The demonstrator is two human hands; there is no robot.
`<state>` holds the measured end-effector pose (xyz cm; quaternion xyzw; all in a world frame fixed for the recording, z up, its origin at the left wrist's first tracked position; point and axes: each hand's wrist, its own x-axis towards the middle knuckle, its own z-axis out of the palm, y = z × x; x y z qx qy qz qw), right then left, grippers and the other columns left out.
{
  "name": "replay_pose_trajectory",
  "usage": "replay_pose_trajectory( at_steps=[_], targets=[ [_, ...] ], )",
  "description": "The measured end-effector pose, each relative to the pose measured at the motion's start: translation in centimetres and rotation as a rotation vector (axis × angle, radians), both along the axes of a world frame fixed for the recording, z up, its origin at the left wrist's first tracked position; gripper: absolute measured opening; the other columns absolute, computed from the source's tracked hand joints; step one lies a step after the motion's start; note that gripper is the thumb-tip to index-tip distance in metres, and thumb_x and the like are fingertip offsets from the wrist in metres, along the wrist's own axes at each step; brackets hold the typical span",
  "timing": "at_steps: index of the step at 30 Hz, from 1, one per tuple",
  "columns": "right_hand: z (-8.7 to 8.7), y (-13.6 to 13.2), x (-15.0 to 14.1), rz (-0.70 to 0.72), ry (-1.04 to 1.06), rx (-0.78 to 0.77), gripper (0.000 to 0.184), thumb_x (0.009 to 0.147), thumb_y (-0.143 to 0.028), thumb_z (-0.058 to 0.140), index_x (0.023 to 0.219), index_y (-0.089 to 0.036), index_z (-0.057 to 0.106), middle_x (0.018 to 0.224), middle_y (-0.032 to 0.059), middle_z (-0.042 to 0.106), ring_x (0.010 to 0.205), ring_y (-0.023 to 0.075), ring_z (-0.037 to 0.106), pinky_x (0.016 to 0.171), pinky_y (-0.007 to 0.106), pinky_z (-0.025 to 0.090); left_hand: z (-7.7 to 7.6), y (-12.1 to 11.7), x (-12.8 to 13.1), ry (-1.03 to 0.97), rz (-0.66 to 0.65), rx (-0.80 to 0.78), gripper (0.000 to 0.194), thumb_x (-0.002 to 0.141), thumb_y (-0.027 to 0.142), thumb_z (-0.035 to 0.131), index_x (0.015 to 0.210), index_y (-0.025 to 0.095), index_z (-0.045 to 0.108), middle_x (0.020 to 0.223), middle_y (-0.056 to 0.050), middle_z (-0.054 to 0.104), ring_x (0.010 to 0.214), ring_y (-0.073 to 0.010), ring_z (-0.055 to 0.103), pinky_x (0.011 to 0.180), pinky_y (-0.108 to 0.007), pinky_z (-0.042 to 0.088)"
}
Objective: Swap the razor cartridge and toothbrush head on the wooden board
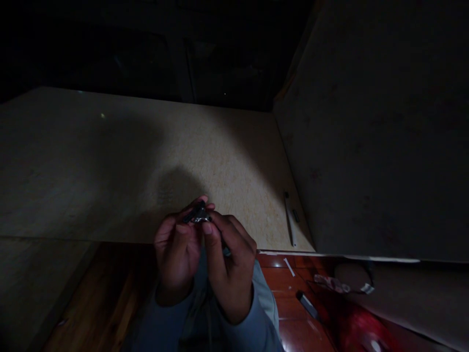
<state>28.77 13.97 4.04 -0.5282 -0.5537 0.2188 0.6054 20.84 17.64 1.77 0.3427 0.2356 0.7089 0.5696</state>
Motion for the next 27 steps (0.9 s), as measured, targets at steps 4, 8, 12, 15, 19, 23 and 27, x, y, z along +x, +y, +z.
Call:
replay_pose_trajectory(
  at_steps=[4, 8, 12, 15, 19, 23, 27],
  targets=[
    [0.2, 0.0, 0.2, 0.025, -0.001, 0.012, 0.027, 0.097, -0.014, 0.058, 0.118, -0.025, 0.073, 0.098, 0.0054, 0.073, 0.083, 0.0167, 0.068, 0.071, 0.030, 0.055, 0.2, 0.5, -0.8, -0.014, -0.109, -0.015, 0.020, 0.081, 0.039, 0.080, 0.095, 0.025, 0.077, 0.110, -0.008, 0.077, 0.097, -0.0240, 0.076, 0.089, -0.039, 0.062],
    [0.5, -0.2, 0.2, 0.066, -0.023, -0.010, 0.031, 0.096, -0.012, 0.058, 0.121, -0.026, 0.072, 0.100, 0.0053, 0.073, 0.089, 0.0169, 0.069, 0.074, 0.030, 0.055, -0.2, 0.7, -1.3, -0.030, -0.150, -0.043, 0.029, 0.077, 0.042, 0.083, 0.100, 0.026, 0.075, 0.106, -0.008, 0.078, 0.097, -0.0239, 0.076, 0.086, -0.036, 0.063],
    [0.6, -0.3, 0.0, 0.061, -0.064, 0.013, 0.032, 0.096, -0.012, 0.058, 0.123, -0.024, 0.071, 0.100, 0.0064, 0.074, 0.089, 0.0182, 0.070, 0.073, 0.030, 0.057, -0.3, 0.6, -1.3, -0.055, -0.153, -0.068, 0.033, 0.076, 0.044, 0.083, 0.103, 0.028, 0.074, 0.107, -0.006, 0.078, 0.098, -0.0231, 0.075, 0.087, -0.035, 0.063],
    [0.7, -0.3, 0.0, 0.060, -0.071, 0.013, 0.031, 0.096, -0.013, 0.058, 0.122, -0.023, 0.071, 0.099, 0.0067, 0.074, 0.088, 0.0183, 0.071, 0.073, 0.030, 0.058, -0.4, 0.4, -1.2, -0.086, -0.178, -0.068, 0.030, 0.078, 0.043, 0.081, 0.104, 0.029, 0.074, 0.108, -0.005, 0.077, 0.100, -0.0223, 0.074, 0.088, -0.035, 0.062],
    [0.9, -0.3, 0.3, 0.062, -0.057, -0.004, 0.029, 0.095, -0.014, 0.060, 0.119, -0.024, 0.073, 0.098, 0.0059, 0.075, 0.087, 0.0179, 0.071, 0.071, 0.030, 0.058, -0.3, 0.3, -1.5, -0.053, -0.183, -0.075, 0.031, 0.079, 0.044, 0.081, 0.105, 0.028, 0.074, 0.109, -0.007, 0.076, 0.100, -0.0234, 0.074, 0.088, -0.036, 0.062],
    [0.9, -0.4, 0.6, 0.060, -0.085, -0.009, 0.030, 0.095, -0.013, 0.061, 0.119, -0.025, 0.073, 0.099, 0.0056, 0.075, 0.088, 0.0177, 0.071, 0.074, 0.030, 0.057, 0.0, 0.2, -1.8, -0.009, -0.152, -0.052, 0.029, 0.080, 0.036, 0.081, 0.107, 0.026, 0.075, 0.111, -0.008, 0.076, 0.103, -0.0219, 0.073, 0.093, -0.034, 0.059],
    [0.5, -0.3, 0.7, 0.079, -0.027, -0.011, 0.029, 0.095, -0.014, 0.061, 0.118, -0.026, 0.074, 0.099, 0.0052, 0.075, 0.079, 0.0158, 0.069, 0.068, 0.029, 0.056, 0.3, 0.1, -2.1, 0.014, -0.137, -0.049, 0.032, 0.080, 0.036, 0.082, 0.109, 0.026, 0.075, 0.110, -0.008, 0.077, 0.103, -0.0215, 0.073, 0.092, -0.032, 0.059]
  ],
)
